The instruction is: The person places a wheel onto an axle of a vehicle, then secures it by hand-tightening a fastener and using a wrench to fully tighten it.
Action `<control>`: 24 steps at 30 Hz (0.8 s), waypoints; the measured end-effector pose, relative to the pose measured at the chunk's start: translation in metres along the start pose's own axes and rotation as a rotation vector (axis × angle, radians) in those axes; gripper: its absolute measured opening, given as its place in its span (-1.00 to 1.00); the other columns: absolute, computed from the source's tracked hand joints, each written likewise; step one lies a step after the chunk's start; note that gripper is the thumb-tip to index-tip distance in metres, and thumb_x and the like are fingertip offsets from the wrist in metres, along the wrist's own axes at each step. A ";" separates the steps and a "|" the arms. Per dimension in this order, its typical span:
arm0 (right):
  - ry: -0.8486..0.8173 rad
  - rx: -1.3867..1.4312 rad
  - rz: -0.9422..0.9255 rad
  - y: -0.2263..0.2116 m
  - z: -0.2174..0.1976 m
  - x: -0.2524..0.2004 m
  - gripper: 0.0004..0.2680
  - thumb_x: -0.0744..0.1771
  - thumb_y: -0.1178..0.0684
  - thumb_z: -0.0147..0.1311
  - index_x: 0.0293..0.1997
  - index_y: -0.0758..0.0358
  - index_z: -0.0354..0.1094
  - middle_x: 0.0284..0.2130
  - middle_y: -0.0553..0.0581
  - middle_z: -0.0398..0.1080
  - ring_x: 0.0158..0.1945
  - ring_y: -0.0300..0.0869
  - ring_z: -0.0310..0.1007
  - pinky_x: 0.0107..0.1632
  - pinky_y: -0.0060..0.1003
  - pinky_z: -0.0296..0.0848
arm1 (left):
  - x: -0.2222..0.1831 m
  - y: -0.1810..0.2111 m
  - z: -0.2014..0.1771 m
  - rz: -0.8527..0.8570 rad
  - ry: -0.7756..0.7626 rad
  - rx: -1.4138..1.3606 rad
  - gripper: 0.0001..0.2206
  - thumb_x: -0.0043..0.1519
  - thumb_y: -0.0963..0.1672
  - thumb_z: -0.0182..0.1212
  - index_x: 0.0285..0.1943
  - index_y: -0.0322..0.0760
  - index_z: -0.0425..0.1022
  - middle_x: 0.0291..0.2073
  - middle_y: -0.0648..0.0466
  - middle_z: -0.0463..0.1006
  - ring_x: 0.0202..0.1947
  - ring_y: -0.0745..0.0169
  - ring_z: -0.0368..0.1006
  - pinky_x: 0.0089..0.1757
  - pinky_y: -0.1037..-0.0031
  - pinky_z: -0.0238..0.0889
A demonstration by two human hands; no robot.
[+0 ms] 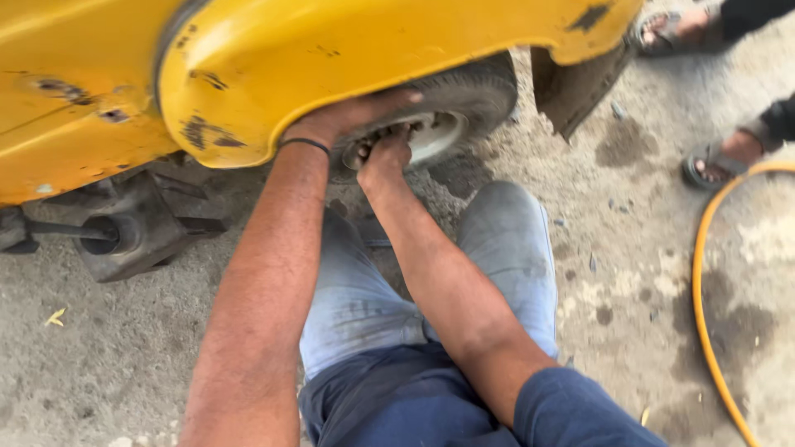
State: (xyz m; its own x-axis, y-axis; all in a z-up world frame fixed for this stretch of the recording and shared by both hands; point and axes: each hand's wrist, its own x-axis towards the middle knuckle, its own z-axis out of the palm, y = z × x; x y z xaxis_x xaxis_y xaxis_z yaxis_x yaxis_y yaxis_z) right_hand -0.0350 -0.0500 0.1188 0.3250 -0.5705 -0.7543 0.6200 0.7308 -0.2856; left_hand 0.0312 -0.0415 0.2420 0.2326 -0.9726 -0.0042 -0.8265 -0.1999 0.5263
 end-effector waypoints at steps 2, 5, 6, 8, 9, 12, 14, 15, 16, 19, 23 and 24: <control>-0.089 -0.058 -0.063 0.005 -0.004 -0.005 -0.65 0.45 -0.35 -0.25 -0.36 0.01 0.22 -0.64 -0.08 0.19 -0.64 -0.27 0.13 -0.59 -0.29 0.07 | -0.007 0.001 -0.007 0.020 0.010 -0.035 -0.29 0.09 0.27 0.31 0.34 -0.02 0.46 0.29 0.02 0.49 0.32 -0.02 0.34 0.24 0.18 0.22; -0.053 -0.095 -0.021 -0.005 0.004 0.011 -0.62 0.42 -0.43 -0.32 -0.28 -0.02 0.31 -0.61 -0.06 0.22 -0.62 -0.27 0.19 -0.59 -0.29 0.15 | 0.008 0.001 -0.011 0.164 0.085 -0.036 -0.29 0.11 0.25 0.35 0.34 -0.10 0.46 0.26 -0.06 0.49 0.29 -0.08 0.33 0.21 0.13 0.18; 0.019 -0.055 -0.012 -0.001 -0.003 0.015 -0.61 0.42 -0.42 -0.27 -0.23 0.03 0.36 -0.56 -0.04 0.31 -0.60 -0.26 0.25 -0.58 -0.30 0.18 | 0.004 -0.003 -0.008 0.101 0.027 0.001 -0.30 0.11 0.25 0.33 0.33 -0.08 0.47 0.25 -0.03 0.52 0.28 -0.05 0.36 0.22 0.14 0.20; 0.032 -0.072 -0.077 0.010 -0.010 0.019 -0.63 0.43 -0.36 -0.19 -0.09 0.13 0.41 -0.47 0.03 0.41 -0.55 -0.23 0.31 -0.53 -0.30 0.27 | -0.001 -0.009 -0.009 -0.071 -0.063 0.005 -0.28 0.11 0.26 0.31 0.35 -0.07 0.45 0.28 -0.02 0.47 0.29 -0.05 0.34 0.21 0.16 0.19; -0.023 -0.133 -0.151 0.016 -0.014 0.018 -0.64 0.44 -0.31 -0.16 -0.01 0.19 0.42 -0.43 0.08 0.43 -0.52 -0.22 0.32 -0.49 -0.28 0.32 | -0.008 -0.010 -0.010 0.040 -0.029 -0.004 -0.28 0.18 0.26 0.31 0.38 -0.16 0.42 0.32 -0.05 0.45 0.32 -0.11 0.32 0.24 0.16 0.18; -0.015 -0.097 -0.045 0.010 -0.013 0.019 -0.53 0.44 -0.38 -0.24 0.01 0.34 0.36 -0.43 0.15 0.39 -0.57 -0.18 0.25 -0.55 -0.26 0.27 | -0.004 -0.005 -0.016 0.181 -0.042 -0.011 -0.23 0.31 0.23 0.21 0.48 -0.35 0.25 0.43 -0.20 0.26 0.36 -0.30 0.10 0.19 0.07 -0.01; 0.013 -0.096 -0.176 0.004 -0.021 0.014 -0.56 0.45 -0.32 -0.21 0.06 0.35 0.35 -0.37 0.15 0.41 -0.51 -0.20 0.32 -0.50 -0.28 0.34 | 0.000 -0.005 -0.010 -0.017 -0.026 -0.079 -0.17 0.18 0.28 0.29 0.44 -0.30 0.31 0.41 -0.14 0.38 0.43 -0.08 0.27 0.32 0.22 0.16; 0.011 -0.112 -0.231 0.003 -0.019 0.011 -0.58 0.45 -0.29 -0.20 0.09 0.35 0.34 -0.34 0.16 0.42 -0.48 -0.21 0.35 -0.48 -0.29 0.37 | 0.005 -0.008 -0.003 0.057 -0.018 -0.001 -0.15 0.22 0.28 0.31 0.47 -0.33 0.30 0.43 -0.19 0.35 0.44 -0.16 0.23 0.31 0.17 0.14; -0.027 -0.156 -0.277 0.008 -0.010 0.004 -0.60 0.45 -0.26 -0.19 0.11 0.35 0.34 -0.31 0.16 0.43 -0.45 -0.22 0.38 -0.45 -0.31 0.40 | 0.001 -0.016 -0.006 0.110 0.030 0.080 -0.14 0.25 0.28 0.33 0.50 -0.37 0.29 0.44 -0.25 0.33 0.44 -0.23 0.19 0.31 0.13 0.11; 0.021 -0.137 -0.145 0.011 0.003 -0.006 -0.56 0.45 -0.28 -0.18 0.12 0.43 0.34 -0.31 0.17 0.39 -0.43 -0.21 0.37 -0.50 -0.29 0.39 | 0.001 -0.040 -0.007 0.118 0.068 0.147 -0.11 0.26 0.30 0.36 0.52 -0.38 0.29 0.43 -0.29 0.32 0.44 -0.30 0.17 0.28 0.09 0.09; 0.068 -0.244 -0.228 0.005 -0.001 -0.006 -0.61 0.45 -0.22 -0.19 0.18 0.37 0.29 -0.27 0.20 0.42 -0.38 -0.20 0.45 -0.45 -0.26 0.47 | 0.003 -0.053 -0.002 0.072 0.054 0.188 -0.11 0.26 0.32 0.36 0.51 -0.37 0.31 0.41 -0.29 0.35 0.41 -0.31 0.20 0.26 0.09 0.13; 0.080 -0.251 -0.234 0.002 -0.003 -0.006 -0.61 0.45 -0.22 -0.22 0.18 0.35 0.32 -0.27 0.19 0.42 -0.40 -0.20 0.44 -0.46 -0.26 0.47 | 0.004 -0.051 -0.002 0.077 0.056 0.174 -0.11 0.25 0.31 0.37 0.50 -0.36 0.32 0.40 -0.28 0.36 0.41 -0.29 0.21 0.25 0.09 0.14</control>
State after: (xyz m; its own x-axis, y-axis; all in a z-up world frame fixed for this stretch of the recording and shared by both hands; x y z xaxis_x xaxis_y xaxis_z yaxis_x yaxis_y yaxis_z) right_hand -0.0379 -0.0441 0.1210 0.1314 -0.7095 -0.6923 0.4732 0.6586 -0.5851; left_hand 0.0751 -0.0348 0.2164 0.1893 -0.9787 0.0800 -0.9181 -0.1475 0.3680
